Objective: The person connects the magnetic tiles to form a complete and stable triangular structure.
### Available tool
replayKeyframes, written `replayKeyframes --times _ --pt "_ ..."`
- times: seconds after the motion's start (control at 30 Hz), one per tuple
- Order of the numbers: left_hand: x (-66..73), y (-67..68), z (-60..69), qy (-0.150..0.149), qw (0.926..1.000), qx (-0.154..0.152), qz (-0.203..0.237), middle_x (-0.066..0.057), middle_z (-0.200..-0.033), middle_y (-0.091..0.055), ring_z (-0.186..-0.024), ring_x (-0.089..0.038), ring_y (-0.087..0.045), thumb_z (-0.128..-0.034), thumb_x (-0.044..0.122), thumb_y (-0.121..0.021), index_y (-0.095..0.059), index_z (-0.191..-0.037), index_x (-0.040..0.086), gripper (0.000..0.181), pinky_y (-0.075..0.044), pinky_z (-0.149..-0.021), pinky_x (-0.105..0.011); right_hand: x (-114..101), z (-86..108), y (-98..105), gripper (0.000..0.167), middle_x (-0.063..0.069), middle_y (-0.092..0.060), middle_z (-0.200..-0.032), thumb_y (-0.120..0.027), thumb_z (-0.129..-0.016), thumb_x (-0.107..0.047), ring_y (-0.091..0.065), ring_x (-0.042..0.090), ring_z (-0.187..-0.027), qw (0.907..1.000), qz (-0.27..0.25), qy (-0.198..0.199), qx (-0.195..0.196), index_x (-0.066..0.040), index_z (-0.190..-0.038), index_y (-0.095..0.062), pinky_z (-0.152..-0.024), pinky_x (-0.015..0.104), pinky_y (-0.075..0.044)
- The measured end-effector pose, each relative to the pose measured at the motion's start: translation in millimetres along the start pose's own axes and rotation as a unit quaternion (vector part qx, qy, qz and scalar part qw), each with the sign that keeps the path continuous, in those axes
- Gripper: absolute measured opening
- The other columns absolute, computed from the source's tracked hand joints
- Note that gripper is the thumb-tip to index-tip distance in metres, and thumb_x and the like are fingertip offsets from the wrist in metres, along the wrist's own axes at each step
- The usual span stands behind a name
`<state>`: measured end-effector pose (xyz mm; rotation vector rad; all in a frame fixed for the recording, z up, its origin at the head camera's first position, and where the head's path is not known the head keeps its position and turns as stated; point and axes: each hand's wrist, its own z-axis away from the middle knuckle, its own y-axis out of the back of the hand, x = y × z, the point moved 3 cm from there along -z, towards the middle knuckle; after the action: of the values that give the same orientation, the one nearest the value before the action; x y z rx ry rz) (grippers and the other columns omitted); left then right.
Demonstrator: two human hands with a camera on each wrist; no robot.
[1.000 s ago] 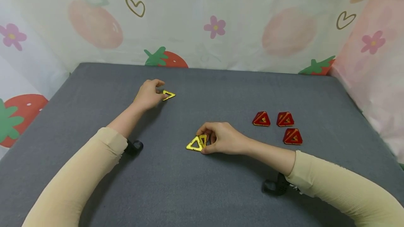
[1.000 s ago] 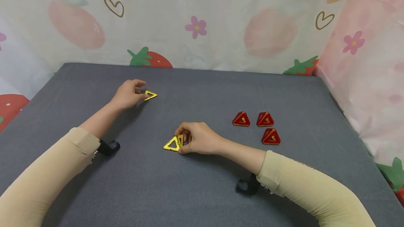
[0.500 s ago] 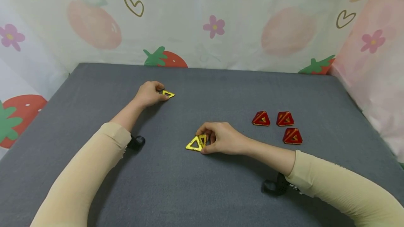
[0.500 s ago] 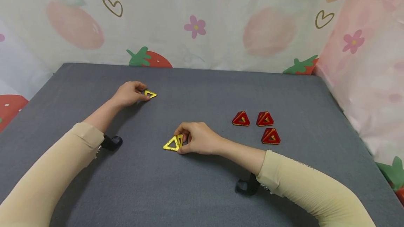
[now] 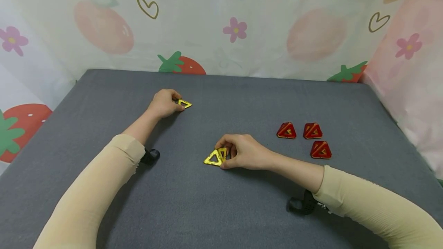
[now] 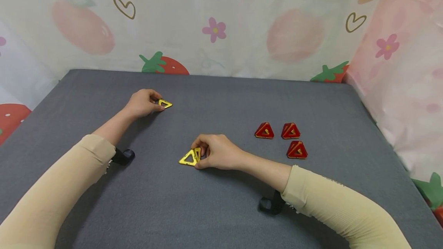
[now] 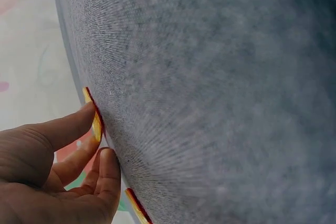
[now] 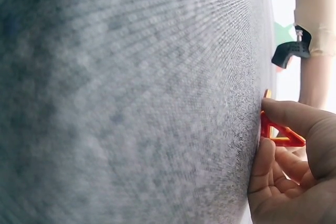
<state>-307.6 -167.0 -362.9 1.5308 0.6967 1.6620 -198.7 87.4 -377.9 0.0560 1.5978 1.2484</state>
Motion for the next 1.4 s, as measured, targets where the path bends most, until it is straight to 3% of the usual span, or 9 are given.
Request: replayKeyframes --times 0.2,0.33,0.47,0.6,0.87,1.13,1.4 --pt "1.8 -0.7 1.0 -0.004 0.9997 0.025 0.004 -0.024 -0.128 -0.059 -0.116 -0.037 -0.056 -0.0901 0.014 -0.071 -0.055 -0.132 -0.001 0.047 -0.048 -0.098 -0.048 0 0.3 -1 0.044 -0.001 -0.068 -0.098 -0.083 -0.079 -0.022 -0.056 0.006 -0.072 1.0000 -0.003 0.000 0.000 -0.016 -0.120 -0.065 -0.065 0.019 -0.048" --pt "2.7 -0.2 2.7 -0.010 0.9990 0.041 0.017 -0.022 -0.116 -0.064 -0.102 -0.033 -0.060 -0.0898 0.012 -0.071 -0.058 -0.125 0.002 0.039 -0.051 -0.084 -0.040 1 0.4 -1 0.044 -0.001 -0.068 -0.098 -0.083 -0.079 -0.022 -0.056 0.007 -0.072 1.0000 -0.004 0.000 0.001 -0.016 -0.120 -0.066 -0.065 0.019 -0.048" --pt "3.3 0.2 4.4 -0.015 0.9986 0.038 0.033 -0.021 -0.109 -0.068 -0.091 -0.030 -0.066 -0.0935 0.011 -0.066 -0.061 -0.121 0.003 0.029 -0.052 -0.072 -0.031 1 0.0 -2 0.044 -0.001 -0.068 -0.098 -0.083 -0.079 -0.021 -0.056 0.007 -0.073 1.0000 -0.005 0.002 0.001 -0.016 -0.120 -0.066 -0.065 0.019 -0.048" --pt "3.7 -0.1 6.4 -0.018 0.9979 0.024 0.057 -0.021 -0.107 -0.069 -0.085 -0.026 -0.071 -0.0958 0.012 -0.063 -0.062 -0.121 0.004 0.027 -0.055 -0.068 -0.026 2 -0.7 -2 0.044 -0.001 -0.068 -0.098 -0.083 -0.079 -0.022 -0.056 0.007 -0.073 1.0000 -0.005 0.002 0.001 -0.016 -0.120 -0.065 -0.066 0.019 -0.049" --pt "7.1 -0.5 14.3 -0.036 0.9934 -0.015 0.108 -0.020 -0.113 -0.067 -0.098 -0.029 -0.072 -0.0982 0.017 -0.061 -0.062 -0.128 0.008 0.032 -0.059 -0.085 -0.036 1 -1.4 -2 0.044 -0.001 -0.067 -0.096 -0.083 -0.079 -0.022 -0.057 0.007 -0.073 1.0000 -0.004 -0.004 0.000 -0.017 -0.119 -0.066 -0.065 0.019 -0.049" --pt "12.2 -7.6 29.6 -0.071 0.9832 -0.056 0.159 -0.011 -0.098 -0.063 -0.083 -0.011 -0.068 -0.0950 0.013 -0.065 -0.065 -0.120 0.002 0.028 -0.061 -0.081 -0.030 2 -1.9 0 0.044 -0.001 -0.067 -0.097 -0.083 -0.080 -0.023 -0.057 0.006 -0.074 1.0000 0.001 -0.006 -0.003 -0.017 -0.120 -0.065 -0.065 0.019 -0.049" --pt "22.3 -18.2 50.1 -0.095 0.9760 -0.115 0.158 -0.012 -0.096 -0.069 -0.080 -0.012 -0.070 -0.0927 0.013 -0.068 -0.065 -0.114 0.001 0.024 -0.060 -0.079 -0.032 2 -2.3 0 0.044 -0.001 -0.067 -0.096 -0.083 -0.080 -0.024 -0.057 0.006 -0.073 1.0000 0.006 -0.006 -0.002 -0.017 -0.120 -0.065 -0.065 0.019 -0.049"
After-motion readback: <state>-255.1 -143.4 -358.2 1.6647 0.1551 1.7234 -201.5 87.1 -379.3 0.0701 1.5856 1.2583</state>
